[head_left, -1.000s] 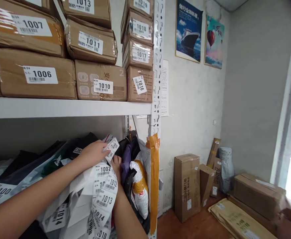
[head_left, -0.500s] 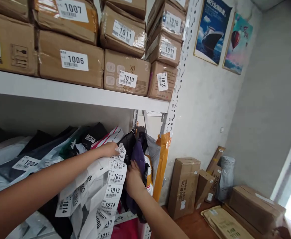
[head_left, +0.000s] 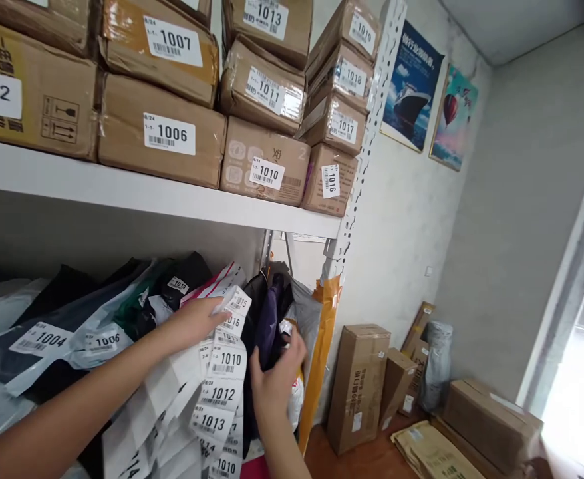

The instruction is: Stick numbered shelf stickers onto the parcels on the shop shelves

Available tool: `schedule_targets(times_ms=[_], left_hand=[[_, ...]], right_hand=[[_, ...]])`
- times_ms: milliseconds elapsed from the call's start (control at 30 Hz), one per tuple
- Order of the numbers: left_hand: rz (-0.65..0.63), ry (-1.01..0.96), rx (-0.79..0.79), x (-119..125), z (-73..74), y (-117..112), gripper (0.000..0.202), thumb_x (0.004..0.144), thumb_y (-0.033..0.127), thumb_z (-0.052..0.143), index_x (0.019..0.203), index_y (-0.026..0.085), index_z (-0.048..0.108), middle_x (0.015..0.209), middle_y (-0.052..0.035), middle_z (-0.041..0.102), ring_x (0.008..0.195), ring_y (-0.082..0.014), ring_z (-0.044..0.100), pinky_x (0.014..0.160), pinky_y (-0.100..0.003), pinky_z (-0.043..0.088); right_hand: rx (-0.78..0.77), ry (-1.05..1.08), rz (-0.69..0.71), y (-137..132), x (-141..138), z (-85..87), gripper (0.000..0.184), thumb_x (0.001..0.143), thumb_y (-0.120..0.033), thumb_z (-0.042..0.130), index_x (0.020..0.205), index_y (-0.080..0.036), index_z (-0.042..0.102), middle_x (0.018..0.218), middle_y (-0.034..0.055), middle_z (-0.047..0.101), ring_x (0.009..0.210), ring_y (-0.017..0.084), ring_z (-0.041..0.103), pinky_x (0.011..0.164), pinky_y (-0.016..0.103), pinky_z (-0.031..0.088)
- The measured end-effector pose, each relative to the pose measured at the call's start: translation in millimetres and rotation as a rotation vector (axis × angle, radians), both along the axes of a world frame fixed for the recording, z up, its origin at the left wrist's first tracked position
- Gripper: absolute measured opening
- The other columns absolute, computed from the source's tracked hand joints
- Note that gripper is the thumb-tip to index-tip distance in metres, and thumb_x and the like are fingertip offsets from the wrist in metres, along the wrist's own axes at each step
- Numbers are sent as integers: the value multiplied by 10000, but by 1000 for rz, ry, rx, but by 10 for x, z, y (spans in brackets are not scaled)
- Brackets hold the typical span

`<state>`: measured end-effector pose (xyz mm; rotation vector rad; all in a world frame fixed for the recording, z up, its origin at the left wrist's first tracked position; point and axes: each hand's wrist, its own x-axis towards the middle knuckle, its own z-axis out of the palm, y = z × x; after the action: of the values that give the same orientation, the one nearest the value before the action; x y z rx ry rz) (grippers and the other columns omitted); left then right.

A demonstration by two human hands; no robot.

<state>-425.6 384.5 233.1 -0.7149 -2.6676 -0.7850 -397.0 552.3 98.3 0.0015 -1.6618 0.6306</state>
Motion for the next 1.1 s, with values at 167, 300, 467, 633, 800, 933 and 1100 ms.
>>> schedule_targets(times_ms=[167,300,467,633,800,933,1100], left_hand=[[-84,26,18,342,-64,-122,418,853,509,365,781,182,615,847,-67,653,825,-242,595,745,-314,429],[-348,-178,31,440,-286,-14,400,871,494,386,765,190,623,845,-22,641,799,-196,590,727,-266,433],[-370,-183,88,398,-464,151,393,835,529,439,785,198,645,859,-30,635,773,-191,571,722,-270,429],[-309,-359,347,326,-476,276,423,676,609,527,698,186,527,649,6,524,616,-165,475,569,-260,373],[16,33,24,230,-291,341,372,820,518,363,610,210,377,562,10,467,582,-172,445,566,-279,285],[113,61,-168,72,-72,398,315,849,409,392,624,199,460,682,-38,592,664,-195,518,572,-284,284],[55,9,-271,-66,-22,402,188,803,270,484,656,178,555,776,-62,657,761,-212,585,597,-281,308]], right_hand=[[237,-368,231,-212,1,155,366,826,-138,473,1154,-196,623,1157,139,641,1119,295,520,1041,582,297],[-296,-299,730,-65,217,286,374,897,-338,363,1072,-191,659,984,92,696,919,221,623,962,461,431],[-649,-285,1046,12,431,192,347,789,-495,594,849,-159,659,748,59,673,668,168,608,617,274,483],[-791,-175,1056,-168,402,128,342,722,-459,693,897,-194,565,736,7,659,637,139,598,586,246,466],[-909,-114,1064,-306,-19,216,389,661,-512,702,810,-171,590,739,17,660,659,136,593,656,269,487],[-970,-100,1055,-327,-380,274,452,537,-505,738,791,-154,612,641,19,650,555,141,572,575,282,476],[-911,-27,754,-229,-499,222,377,621,-394,687,889,-131,654,648,27,678,573,149,591,593,278,479]])
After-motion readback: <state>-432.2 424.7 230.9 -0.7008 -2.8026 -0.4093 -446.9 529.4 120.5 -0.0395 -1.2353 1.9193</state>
